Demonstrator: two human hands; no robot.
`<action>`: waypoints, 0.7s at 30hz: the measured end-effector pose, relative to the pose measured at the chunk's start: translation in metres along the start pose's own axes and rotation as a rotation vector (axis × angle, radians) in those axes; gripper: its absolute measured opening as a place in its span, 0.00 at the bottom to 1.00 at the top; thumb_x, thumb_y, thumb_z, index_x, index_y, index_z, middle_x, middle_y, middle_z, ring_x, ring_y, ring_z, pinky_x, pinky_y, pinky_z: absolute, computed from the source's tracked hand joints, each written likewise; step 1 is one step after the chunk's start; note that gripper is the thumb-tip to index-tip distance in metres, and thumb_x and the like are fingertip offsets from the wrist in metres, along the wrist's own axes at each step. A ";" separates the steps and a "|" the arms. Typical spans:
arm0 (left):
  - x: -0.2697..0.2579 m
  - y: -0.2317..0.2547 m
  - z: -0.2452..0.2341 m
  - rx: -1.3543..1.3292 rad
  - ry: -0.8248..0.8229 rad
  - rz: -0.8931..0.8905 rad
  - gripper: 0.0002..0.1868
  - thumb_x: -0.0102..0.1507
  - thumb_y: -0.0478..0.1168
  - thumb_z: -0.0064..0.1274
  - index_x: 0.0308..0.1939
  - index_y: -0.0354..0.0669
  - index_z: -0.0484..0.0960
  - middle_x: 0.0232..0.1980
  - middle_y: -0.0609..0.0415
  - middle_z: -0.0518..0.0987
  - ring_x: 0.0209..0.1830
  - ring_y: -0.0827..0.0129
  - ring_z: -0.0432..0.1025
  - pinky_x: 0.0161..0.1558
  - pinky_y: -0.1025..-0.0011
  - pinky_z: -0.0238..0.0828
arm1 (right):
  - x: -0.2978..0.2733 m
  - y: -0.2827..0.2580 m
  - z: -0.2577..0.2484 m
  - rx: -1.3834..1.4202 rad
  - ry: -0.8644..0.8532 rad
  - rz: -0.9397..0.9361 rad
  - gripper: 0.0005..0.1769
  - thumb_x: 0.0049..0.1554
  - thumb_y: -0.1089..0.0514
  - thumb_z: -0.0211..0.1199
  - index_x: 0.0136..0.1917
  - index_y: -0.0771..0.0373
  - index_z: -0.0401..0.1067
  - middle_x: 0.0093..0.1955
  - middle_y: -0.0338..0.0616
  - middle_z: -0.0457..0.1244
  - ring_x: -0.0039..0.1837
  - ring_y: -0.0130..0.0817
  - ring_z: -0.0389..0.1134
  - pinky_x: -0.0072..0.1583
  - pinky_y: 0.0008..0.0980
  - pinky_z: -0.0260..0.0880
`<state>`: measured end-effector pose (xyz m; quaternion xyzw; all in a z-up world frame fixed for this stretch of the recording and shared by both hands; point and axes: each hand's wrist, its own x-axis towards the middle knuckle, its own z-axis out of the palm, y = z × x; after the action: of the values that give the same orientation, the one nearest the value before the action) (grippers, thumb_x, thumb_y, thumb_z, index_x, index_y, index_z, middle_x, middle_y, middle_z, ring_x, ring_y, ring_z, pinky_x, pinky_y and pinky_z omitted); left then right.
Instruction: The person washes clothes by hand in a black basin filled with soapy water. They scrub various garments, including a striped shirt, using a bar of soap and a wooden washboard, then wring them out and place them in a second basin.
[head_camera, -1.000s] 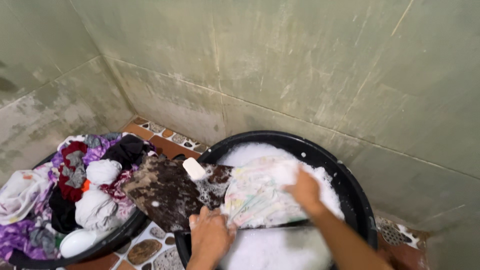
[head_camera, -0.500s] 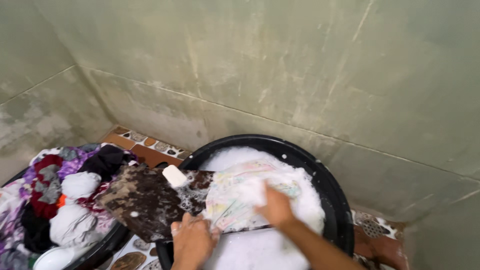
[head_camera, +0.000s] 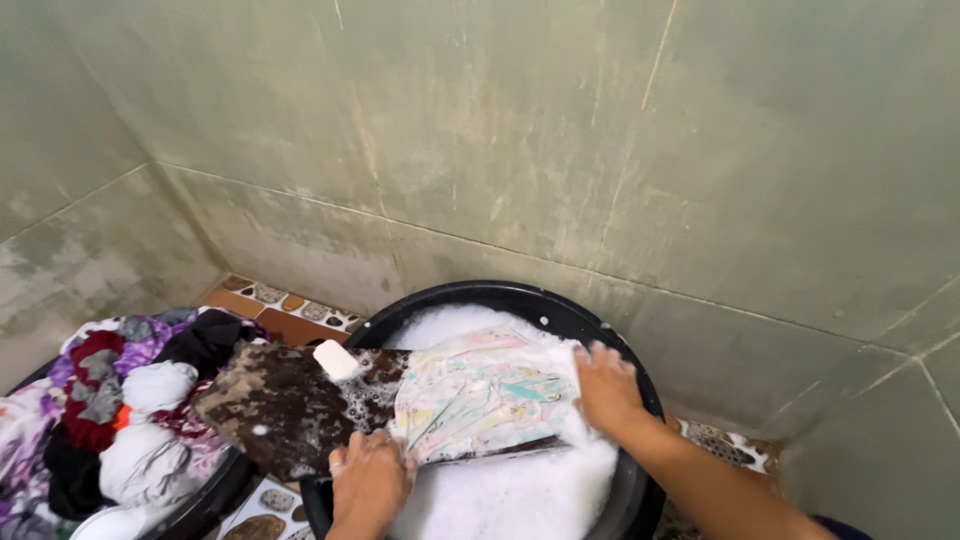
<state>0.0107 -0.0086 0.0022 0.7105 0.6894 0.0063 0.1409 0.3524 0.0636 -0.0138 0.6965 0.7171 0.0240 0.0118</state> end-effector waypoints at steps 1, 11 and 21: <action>-0.001 0.003 -0.004 -0.024 -0.026 -0.017 0.15 0.66 0.52 0.49 0.48 0.51 0.84 0.57 0.55 0.74 0.61 0.64 0.63 0.64 0.54 0.54 | -0.004 -0.005 -0.007 -0.068 0.015 -0.091 0.50 0.46 0.52 0.74 0.74 0.55 0.49 0.70 0.54 0.53 0.69 0.53 0.62 0.63 0.52 0.67; 0.014 0.121 -0.033 -0.898 0.275 0.477 0.19 0.58 0.50 0.65 0.49 0.46 0.86 0.56 0.48 0.73 0.61 0.59 0.70 0.63 0.61 0.69 | 0.024 -0.029 0.006 0.722 -0.221 -0.359 0.44 0.48 0.50 0.72 0.74 0.58 0.59 0.64 0.56 0.68 0.65 0.48 0.71 0.64 0.40 0.70; 0.066 0.115 -0.011 -0.781 0.048 0.061 0.85 0.34 0.45 0.86 0.80 0.44 0.37 0.79 0.31 0.37 0.79 0.48 0.42 0.72 0.61 0.52 | 0.036 0.006 -0.064 2.011 -0.530 -0.078 0.27 0.58 0.58 0.61 0.68 0.70 0.66 0.67 0.56 0.66 0.65 0.48 0.71 0.67 0.49 0.72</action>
<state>0.1241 0.0575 0.0242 0.6232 0.6167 0.2892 0.3843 0.3545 0.0985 0.0515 0.3441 0.4028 -0.7390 -0.4163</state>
